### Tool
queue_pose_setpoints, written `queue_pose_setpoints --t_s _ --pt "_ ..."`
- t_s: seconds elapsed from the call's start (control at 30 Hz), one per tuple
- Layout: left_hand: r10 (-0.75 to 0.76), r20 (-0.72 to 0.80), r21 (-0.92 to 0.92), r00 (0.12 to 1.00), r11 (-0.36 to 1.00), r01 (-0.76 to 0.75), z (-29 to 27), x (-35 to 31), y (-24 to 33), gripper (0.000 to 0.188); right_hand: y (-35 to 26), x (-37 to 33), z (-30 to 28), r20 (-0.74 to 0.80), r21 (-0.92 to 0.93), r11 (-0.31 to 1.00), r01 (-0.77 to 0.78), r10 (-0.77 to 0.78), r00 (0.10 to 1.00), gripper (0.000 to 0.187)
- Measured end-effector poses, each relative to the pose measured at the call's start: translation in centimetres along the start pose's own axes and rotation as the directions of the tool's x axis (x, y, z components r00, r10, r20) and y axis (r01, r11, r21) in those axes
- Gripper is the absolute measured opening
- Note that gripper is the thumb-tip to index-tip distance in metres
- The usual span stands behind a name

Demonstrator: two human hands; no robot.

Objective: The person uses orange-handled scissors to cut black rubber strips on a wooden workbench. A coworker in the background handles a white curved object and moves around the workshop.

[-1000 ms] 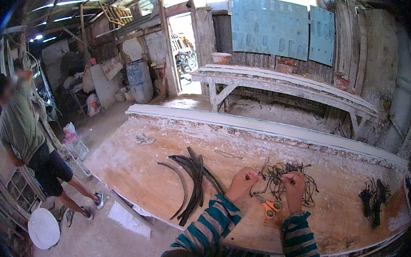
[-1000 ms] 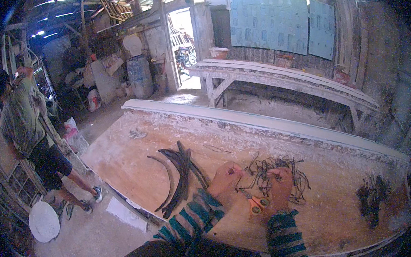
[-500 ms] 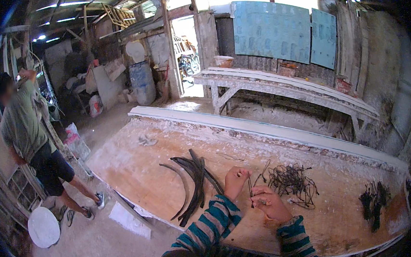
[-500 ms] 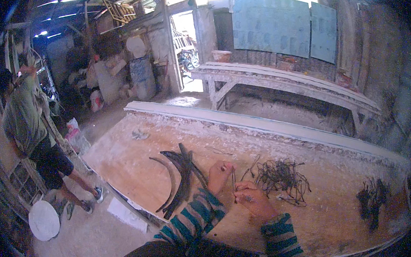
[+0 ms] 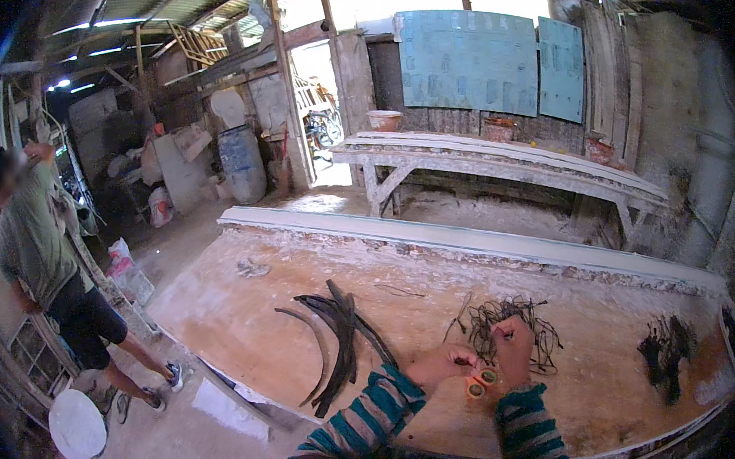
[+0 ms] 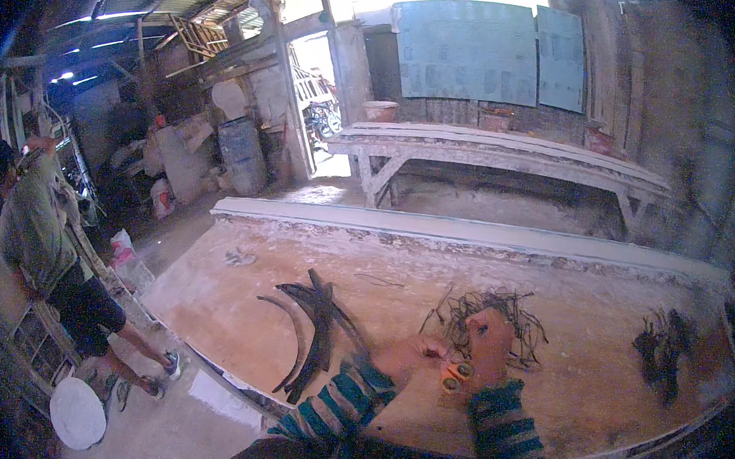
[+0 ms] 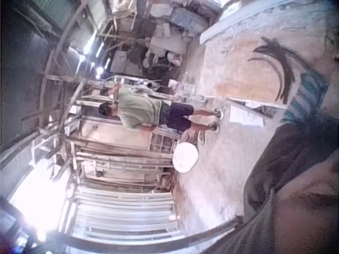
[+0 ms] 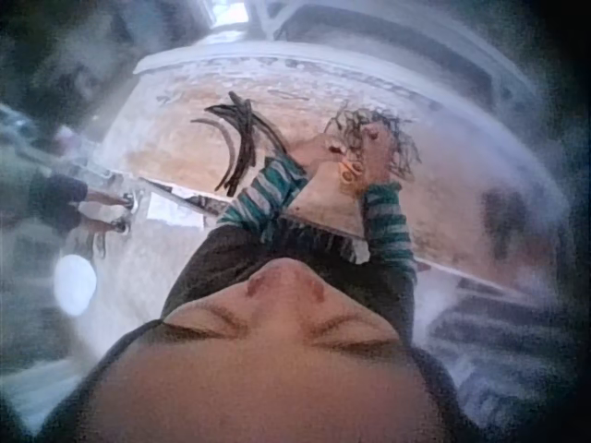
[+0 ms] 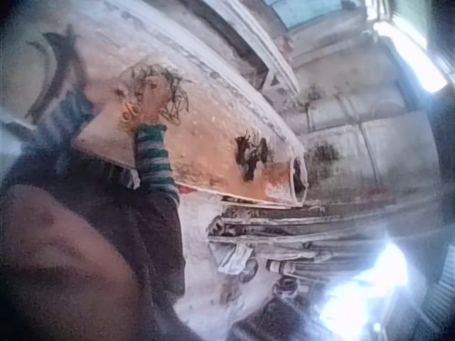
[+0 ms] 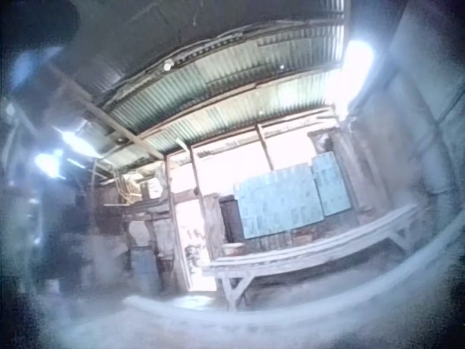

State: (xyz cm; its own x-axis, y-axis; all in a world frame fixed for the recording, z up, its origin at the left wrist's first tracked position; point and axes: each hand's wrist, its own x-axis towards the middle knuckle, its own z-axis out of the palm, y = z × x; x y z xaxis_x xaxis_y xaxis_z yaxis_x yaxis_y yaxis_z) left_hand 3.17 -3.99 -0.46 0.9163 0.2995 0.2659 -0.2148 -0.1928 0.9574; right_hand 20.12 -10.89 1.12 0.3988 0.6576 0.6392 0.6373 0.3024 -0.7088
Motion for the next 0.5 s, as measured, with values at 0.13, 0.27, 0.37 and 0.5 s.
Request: queue_pose_setpoints --t_s 0.13,0.27,0.37,0.5 --pt "-0.032 -0.042 0.116 0.999 0.993 0.036 2.4 0.7 1.2 0.010 0.9 0.4 -0.6 -0.111 -0.036 0.997 -0.065 0.061 0.992 0.007" --pt "-0.065 -0.025 -0.003 0.998 0.998 0.065 2.1 0.3 1.0 0.007 0.0 0.6 0.0 -0.124 -0.169 0.985 -0.032 0.011 0.992 0.005" --pt "-0.083 0.038 -0.173 0.996 0.981 0.088 1.5 0.0 0.9 0.007 -0.6 0.4 0.1 -0.146 -0.364 0.930 0.051 -0.111 0.983 0.006" --pt "-0.041 -0.013 -0.255 0.999 0.966 0.036 1.0 0.1 1.7 0.005 0.2 0.4 0.1 -0.160 -0.349 0.935 0.065 -0.128 0.979 0.009"
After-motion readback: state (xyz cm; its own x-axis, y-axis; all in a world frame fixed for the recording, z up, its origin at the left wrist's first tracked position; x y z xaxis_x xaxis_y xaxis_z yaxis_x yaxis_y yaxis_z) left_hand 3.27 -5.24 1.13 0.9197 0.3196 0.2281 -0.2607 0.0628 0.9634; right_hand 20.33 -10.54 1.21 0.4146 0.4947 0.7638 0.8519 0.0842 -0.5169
